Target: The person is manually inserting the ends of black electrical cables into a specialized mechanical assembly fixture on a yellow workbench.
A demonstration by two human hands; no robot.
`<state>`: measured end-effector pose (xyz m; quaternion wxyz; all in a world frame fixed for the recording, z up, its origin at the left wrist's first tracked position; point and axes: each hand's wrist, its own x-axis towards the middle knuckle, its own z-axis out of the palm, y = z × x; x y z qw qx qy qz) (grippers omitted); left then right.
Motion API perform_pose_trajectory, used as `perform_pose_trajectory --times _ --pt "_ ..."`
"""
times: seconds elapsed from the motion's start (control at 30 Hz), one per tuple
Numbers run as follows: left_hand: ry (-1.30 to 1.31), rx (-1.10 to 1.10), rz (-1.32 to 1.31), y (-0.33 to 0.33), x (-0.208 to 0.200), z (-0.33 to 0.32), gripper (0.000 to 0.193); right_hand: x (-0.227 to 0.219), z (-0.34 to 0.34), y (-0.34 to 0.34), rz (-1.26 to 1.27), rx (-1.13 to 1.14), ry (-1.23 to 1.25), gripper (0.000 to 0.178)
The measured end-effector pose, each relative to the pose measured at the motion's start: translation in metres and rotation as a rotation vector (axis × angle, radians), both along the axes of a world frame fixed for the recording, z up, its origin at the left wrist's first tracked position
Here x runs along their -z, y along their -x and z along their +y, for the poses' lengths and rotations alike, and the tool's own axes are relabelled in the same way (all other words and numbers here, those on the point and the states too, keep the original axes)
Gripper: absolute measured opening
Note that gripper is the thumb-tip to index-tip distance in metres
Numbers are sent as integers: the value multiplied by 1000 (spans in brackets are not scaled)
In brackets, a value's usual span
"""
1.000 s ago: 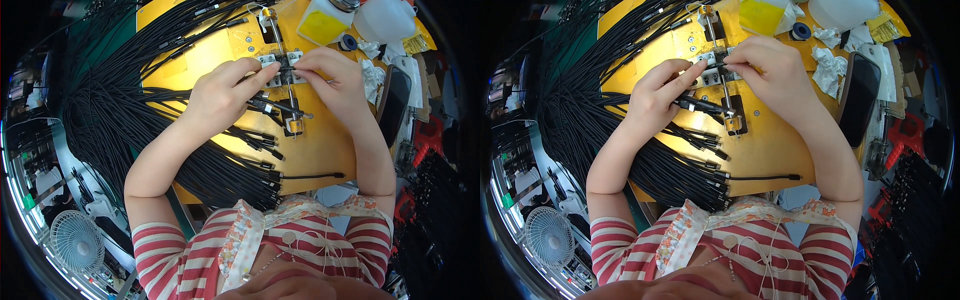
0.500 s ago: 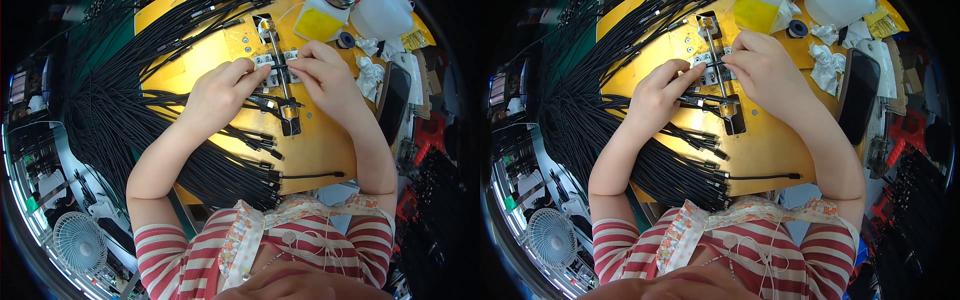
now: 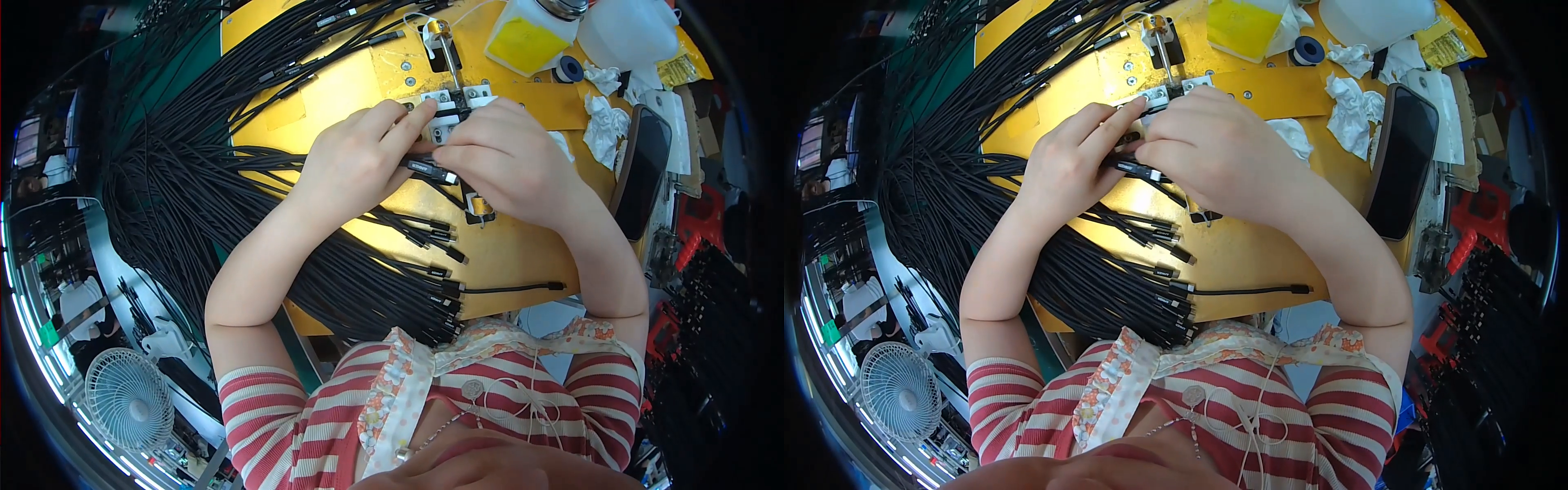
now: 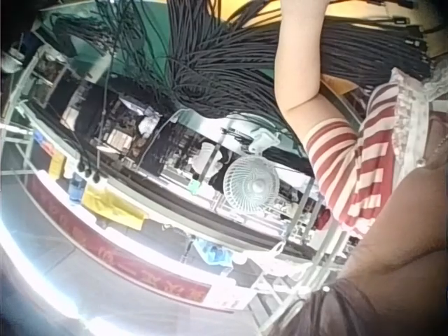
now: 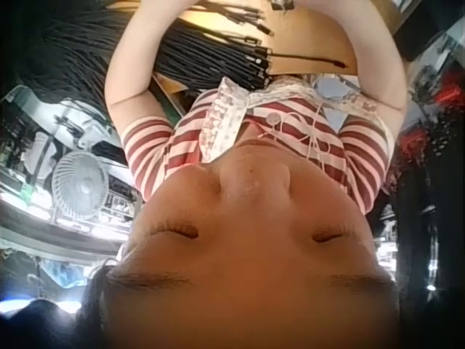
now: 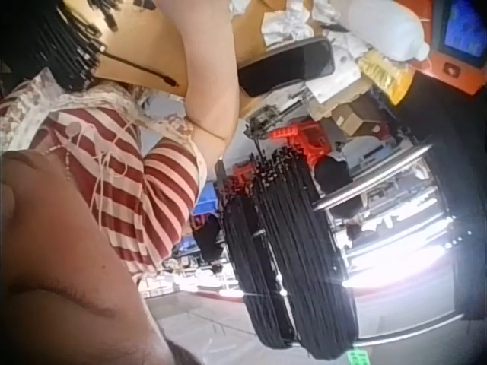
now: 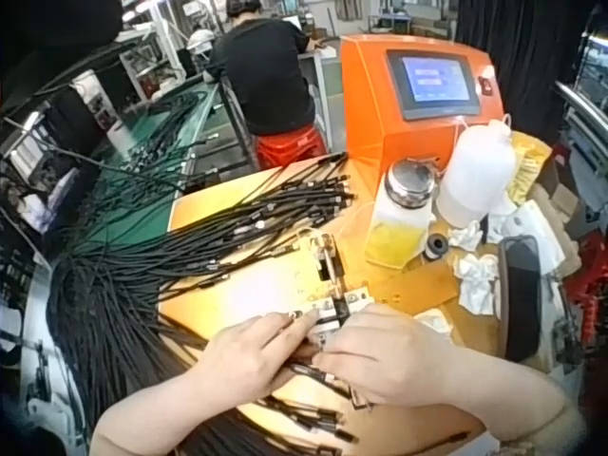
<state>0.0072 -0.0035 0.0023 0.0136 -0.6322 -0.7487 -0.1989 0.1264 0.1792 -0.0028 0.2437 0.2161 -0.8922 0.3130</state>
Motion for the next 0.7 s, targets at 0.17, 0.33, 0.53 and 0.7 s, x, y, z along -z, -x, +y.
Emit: perform_pose_trajectory --times 0.17,0.33,0.53,0.7 --pt "66 -36 -19 -1 -5 -10 52 -17 21 -13 -81 51 76 12" --pt "43 3 11 2 -8 -11 39 -16 22 -15 -123 70 131 13" --pt "76 40 -162 3 -59 -18 37 -21 15 -15 -238 77 553 12" --pt "101 170 -349 -10 -55 -17 32 -25 4 -20 -189 -86 458 14"
